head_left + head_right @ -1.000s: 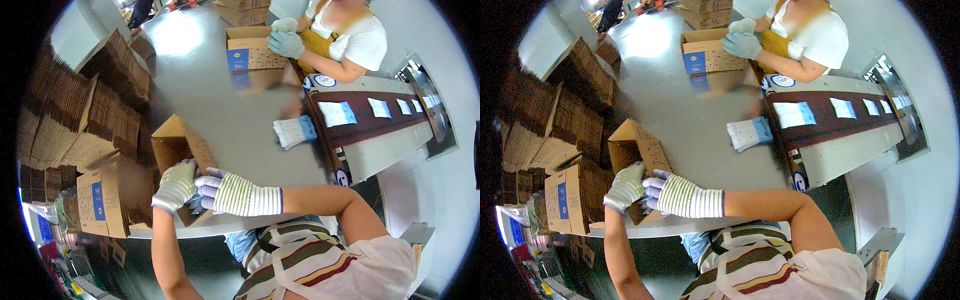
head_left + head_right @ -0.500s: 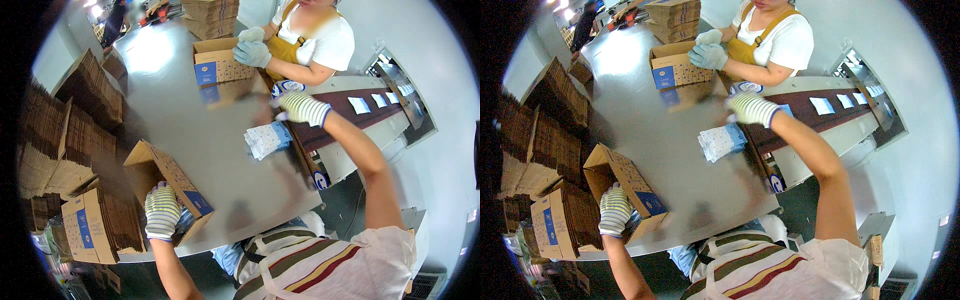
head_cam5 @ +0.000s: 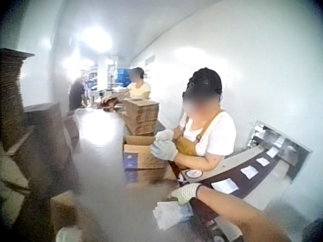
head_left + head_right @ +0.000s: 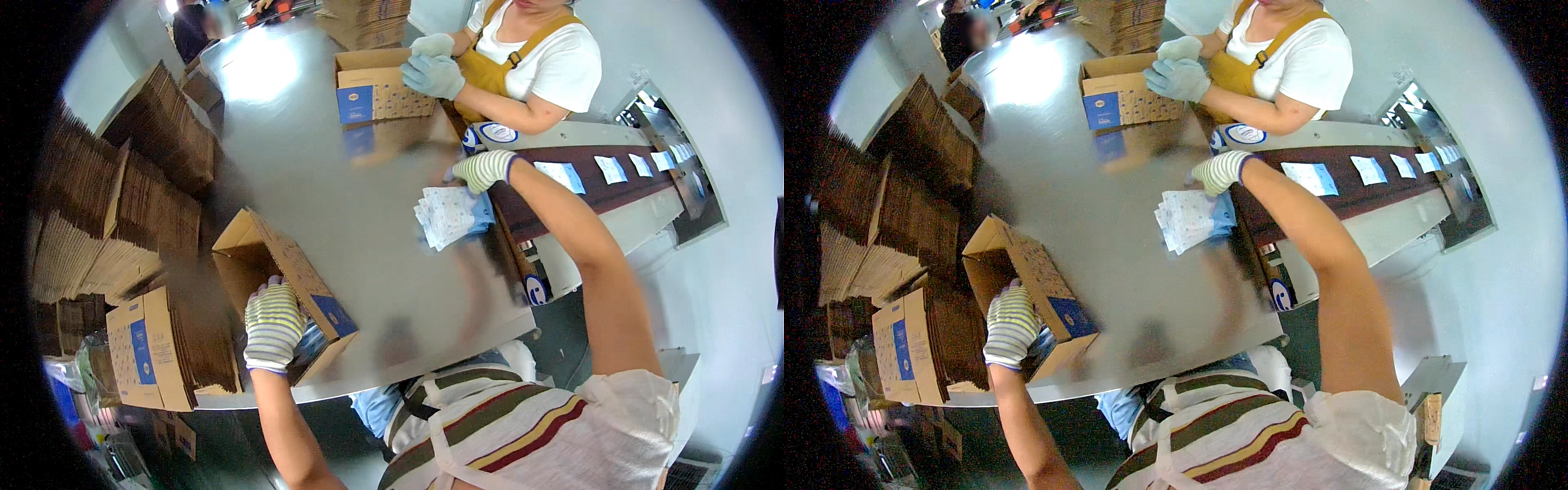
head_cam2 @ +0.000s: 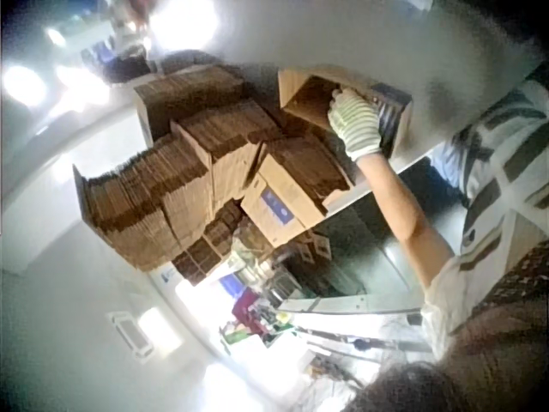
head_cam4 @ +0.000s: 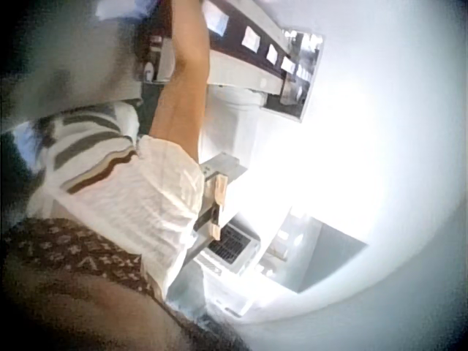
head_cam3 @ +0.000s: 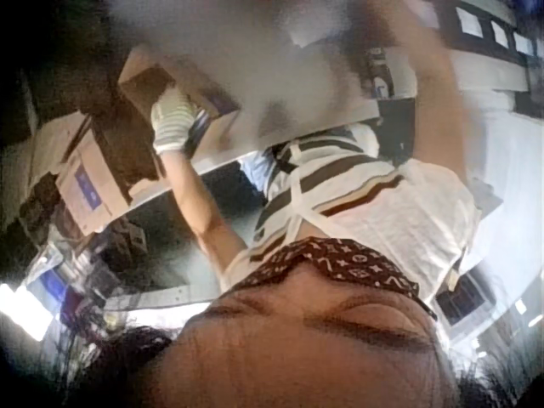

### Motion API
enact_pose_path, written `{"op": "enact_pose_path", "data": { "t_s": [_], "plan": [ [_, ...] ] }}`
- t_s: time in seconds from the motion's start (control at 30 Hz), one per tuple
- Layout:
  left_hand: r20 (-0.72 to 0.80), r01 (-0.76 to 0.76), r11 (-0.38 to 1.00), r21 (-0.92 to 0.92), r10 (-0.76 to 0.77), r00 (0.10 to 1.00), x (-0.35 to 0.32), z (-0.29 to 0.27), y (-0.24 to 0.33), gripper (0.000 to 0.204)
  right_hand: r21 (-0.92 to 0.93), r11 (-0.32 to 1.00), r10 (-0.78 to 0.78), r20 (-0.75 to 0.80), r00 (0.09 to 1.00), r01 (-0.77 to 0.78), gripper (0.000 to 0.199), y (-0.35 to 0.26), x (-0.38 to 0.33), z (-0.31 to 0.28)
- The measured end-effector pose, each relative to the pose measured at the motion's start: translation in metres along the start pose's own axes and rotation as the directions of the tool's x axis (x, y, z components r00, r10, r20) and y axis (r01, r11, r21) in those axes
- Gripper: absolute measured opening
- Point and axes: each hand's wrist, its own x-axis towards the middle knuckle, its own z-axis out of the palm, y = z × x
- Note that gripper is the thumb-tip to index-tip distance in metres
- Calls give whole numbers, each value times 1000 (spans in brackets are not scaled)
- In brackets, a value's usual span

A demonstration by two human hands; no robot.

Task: The person picks up several white packets from a conveyor and packs them into a cardboard box, then takes a flat cardboard sheet and folds it into a new box before continuing to pack more packets.

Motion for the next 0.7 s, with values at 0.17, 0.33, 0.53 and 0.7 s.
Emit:
{"op": "enact_pose_path", "data": {
  "t_s": [0.17,0.33,0.53,0.7],
  "plan": [
    [-75,-6,1000,7,7,997,-3,8,-3,40,-41,998,-30,155,987,37,37,-62,7,17],
    [-74,-1,1000,-24,-1,997,-4,2,2,41,-181,983,-24,-260,965,-24,61,-197,-50,44],
    [-54,15,998,-69,-19,998,4,-4,6,38,130,972,-146,-307,940,194,51,-205,-6,63],
    [52,33,998,-45,-31,998,3,-8,4,40,65,543,-275,-928,251,837,59,-269,24,-73]
  ]
}}
